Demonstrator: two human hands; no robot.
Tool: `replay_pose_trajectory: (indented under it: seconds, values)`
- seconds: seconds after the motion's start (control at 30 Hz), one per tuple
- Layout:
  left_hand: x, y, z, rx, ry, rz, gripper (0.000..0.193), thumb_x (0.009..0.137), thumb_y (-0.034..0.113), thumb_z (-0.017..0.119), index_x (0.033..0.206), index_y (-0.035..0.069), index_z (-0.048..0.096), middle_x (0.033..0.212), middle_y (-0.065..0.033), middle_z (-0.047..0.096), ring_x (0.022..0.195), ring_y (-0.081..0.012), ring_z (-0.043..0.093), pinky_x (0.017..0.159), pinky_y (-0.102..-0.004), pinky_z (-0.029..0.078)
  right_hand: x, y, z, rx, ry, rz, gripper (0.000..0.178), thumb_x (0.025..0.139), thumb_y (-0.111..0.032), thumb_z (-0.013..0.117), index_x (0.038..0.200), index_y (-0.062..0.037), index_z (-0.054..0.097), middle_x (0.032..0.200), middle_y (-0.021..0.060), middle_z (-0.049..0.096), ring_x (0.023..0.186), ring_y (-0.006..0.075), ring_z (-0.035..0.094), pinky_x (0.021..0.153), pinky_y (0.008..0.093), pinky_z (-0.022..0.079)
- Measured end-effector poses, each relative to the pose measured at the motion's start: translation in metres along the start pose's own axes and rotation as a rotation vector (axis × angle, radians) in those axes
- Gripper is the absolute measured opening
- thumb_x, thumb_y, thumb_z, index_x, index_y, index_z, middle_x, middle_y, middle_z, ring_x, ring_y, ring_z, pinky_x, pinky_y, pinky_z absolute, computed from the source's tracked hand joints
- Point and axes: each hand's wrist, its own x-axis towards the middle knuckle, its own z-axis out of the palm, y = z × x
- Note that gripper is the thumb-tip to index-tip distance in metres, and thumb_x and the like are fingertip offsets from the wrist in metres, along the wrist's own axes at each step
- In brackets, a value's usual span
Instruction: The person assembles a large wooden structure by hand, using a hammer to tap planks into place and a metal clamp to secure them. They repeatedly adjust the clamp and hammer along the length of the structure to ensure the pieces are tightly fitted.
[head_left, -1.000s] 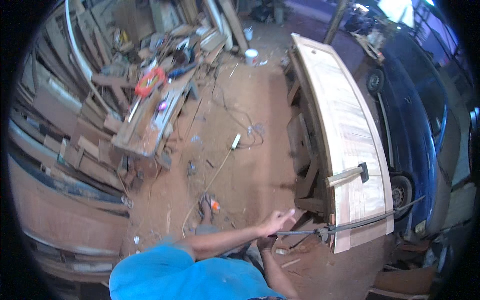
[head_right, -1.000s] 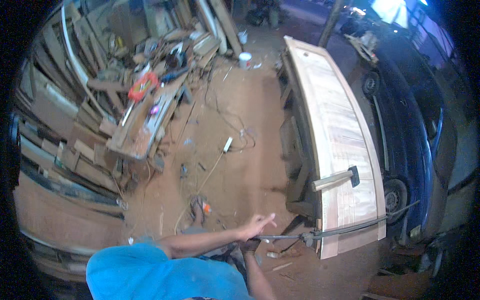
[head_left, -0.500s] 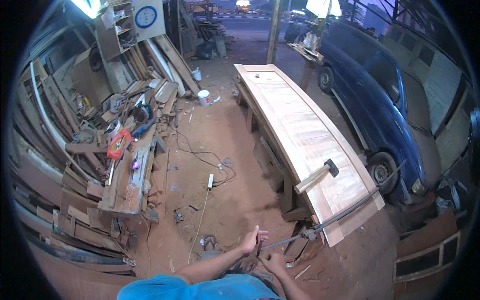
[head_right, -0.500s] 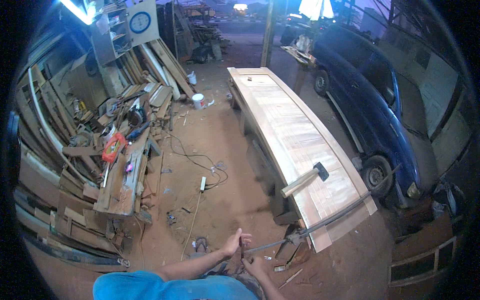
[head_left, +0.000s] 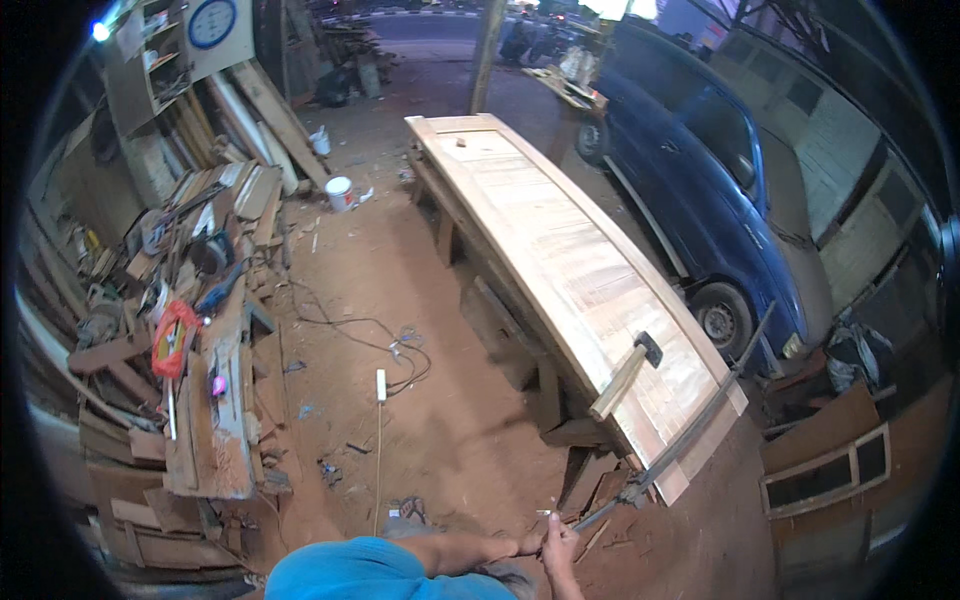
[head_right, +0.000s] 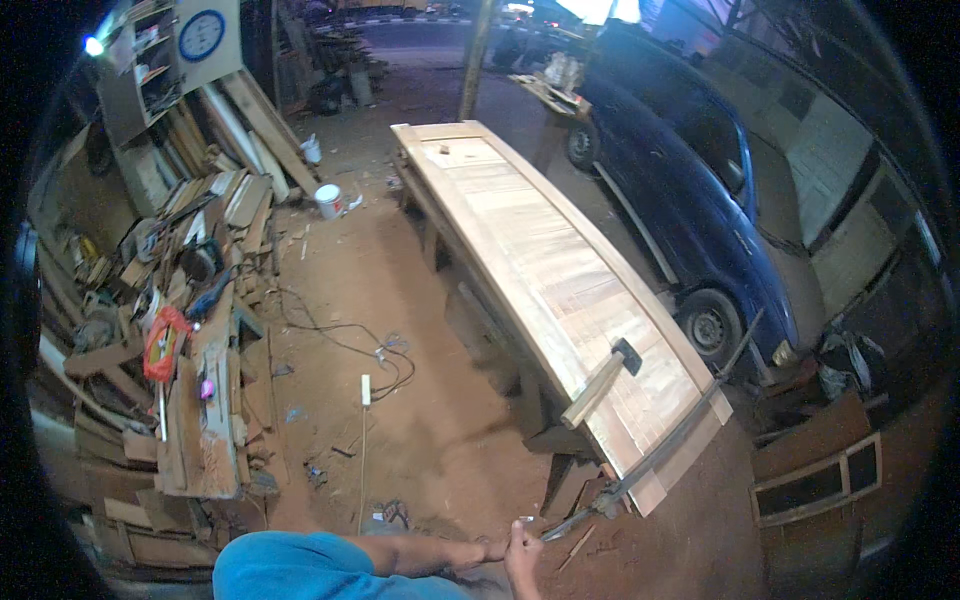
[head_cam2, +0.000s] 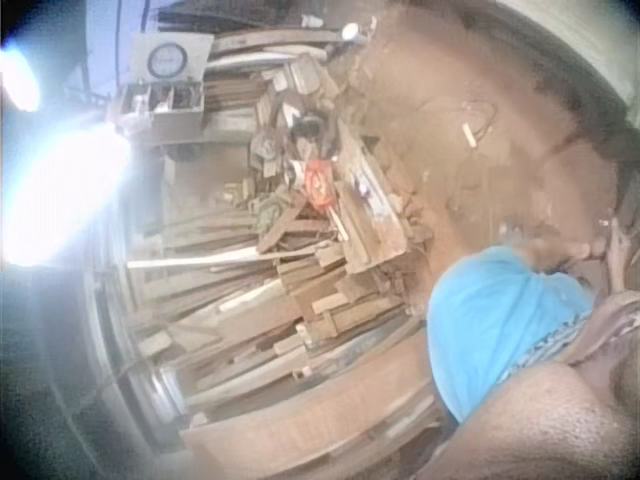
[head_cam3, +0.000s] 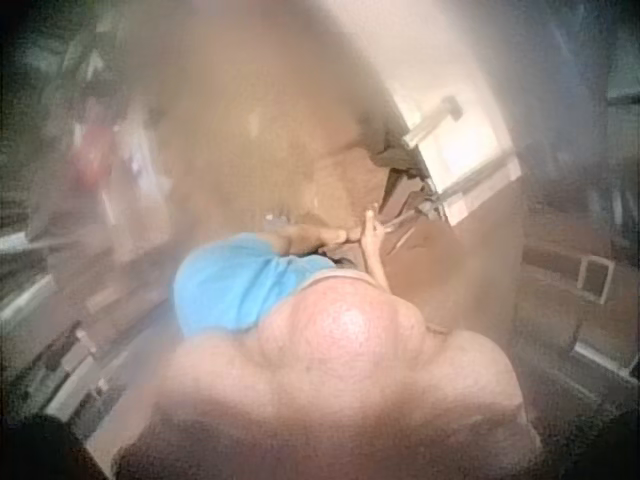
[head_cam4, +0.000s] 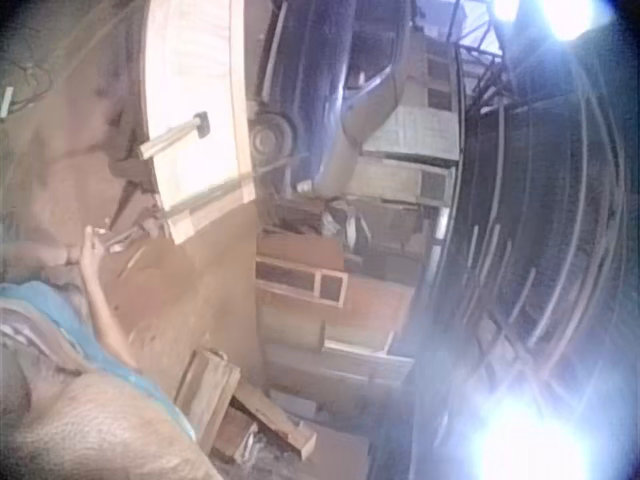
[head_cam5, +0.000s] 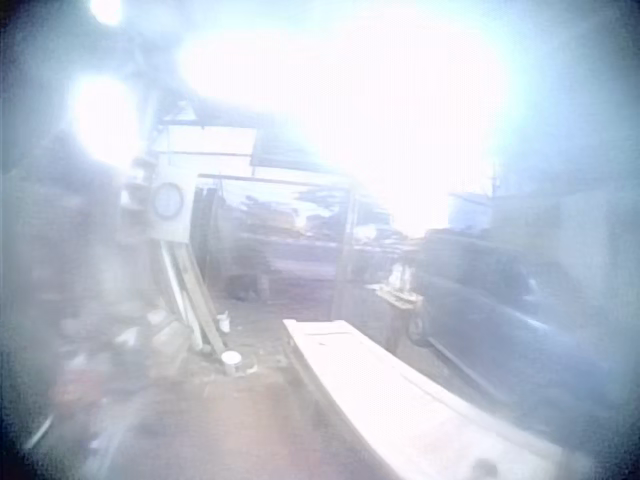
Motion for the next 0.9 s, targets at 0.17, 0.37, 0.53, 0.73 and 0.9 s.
replay_pose_trajectory:
  seconds: [0.17,0.37,0.53,0.73,0.9]
  values:
    - [-0.022,-0.002,-0.028,0.161,-0.022,0.020,0.079,0.104,0.068,0.024,0.138,0.003,0.056,0.107,-0.0188,0.070,0.099,-0.0318,0.065,0.087,-0.0450,0.051,-0.010,0.010,0.010,0.218,0.051,-0.107,0.047,0.102,-0.029,0.063,0.061,-0.0101,0.051,0.058,-0.0017,0.050,0.049,0.0079,0.047,0.044,0.0275,0.040]
    - [-0.044,0.026,-0.062,0.349,0.067,0.019,0.079,0.104,0.067,0.025,0.139,0.003,0.053,0.109,-0.0223,0.069,0.102,-0.0369,0.065,0.090,-0.0483,0.050,-0.041,0.037,-0.019,0.550,0.101,0.112,0.026,0.099,-0.025,0.065,0.082,-0.0071,0.071,0.071,-0.0023,0.060,0.064,0.0094,0.052,0.055,0.0255,0.038]
    - [-0.035,0.035,-0.070,0.443,0.012,0.007,0.076,0.104,0.065,0.026,0.139,0.002,0.053,0.115,-0.0267,0.067,0.109,-0.0422,0.063,0.094,-0.0514,0.049,-0.045,-0.009,-0.046,0.377,-0.024,0.175,0.029,0.099,-0.026,0.065,0.081,-0.0055,0.073,0.068,-0.0024,0.061,0.061,0.0108,0.051,0.057,0.0277,0.039]
    - [-0.006,0.024,-0.069,0.576,-0.155,0.073,0.060,0.105,0.053,0.032,0.124,0.009,0.067,0.123,-0.0219,0.068,0.114,-0.0400,0.063,0.096,-0.0503,0.049,-0.029,-0.028,-0.059,-0.480,0.016,-0.174,0.027,0.099,-0.023,0.062,0.085,-0.0021,0.071,0.079,0.0102,0.066,0.069,0.0222,0.060,0.061,0.0363,0.045]
    - [-0.010,0.035,-0.089,0.529,-0.202,-0.039,0.056,0.103,0.052,0.038,0.119,0.010,0.071,0.121,-0.0200,0.069,0.113,-0.0405,0.064,0.095,-0.0498,0.050,0.015,-0.023,-0.016,-0.824,-0.123,-0.029,0.026,0.097,-0.025,0.064,0.086,-0.0027,0.072,0.080,0.0122,0.068,0.070,0.0252,0.063,0.062,0.0388,0.047]
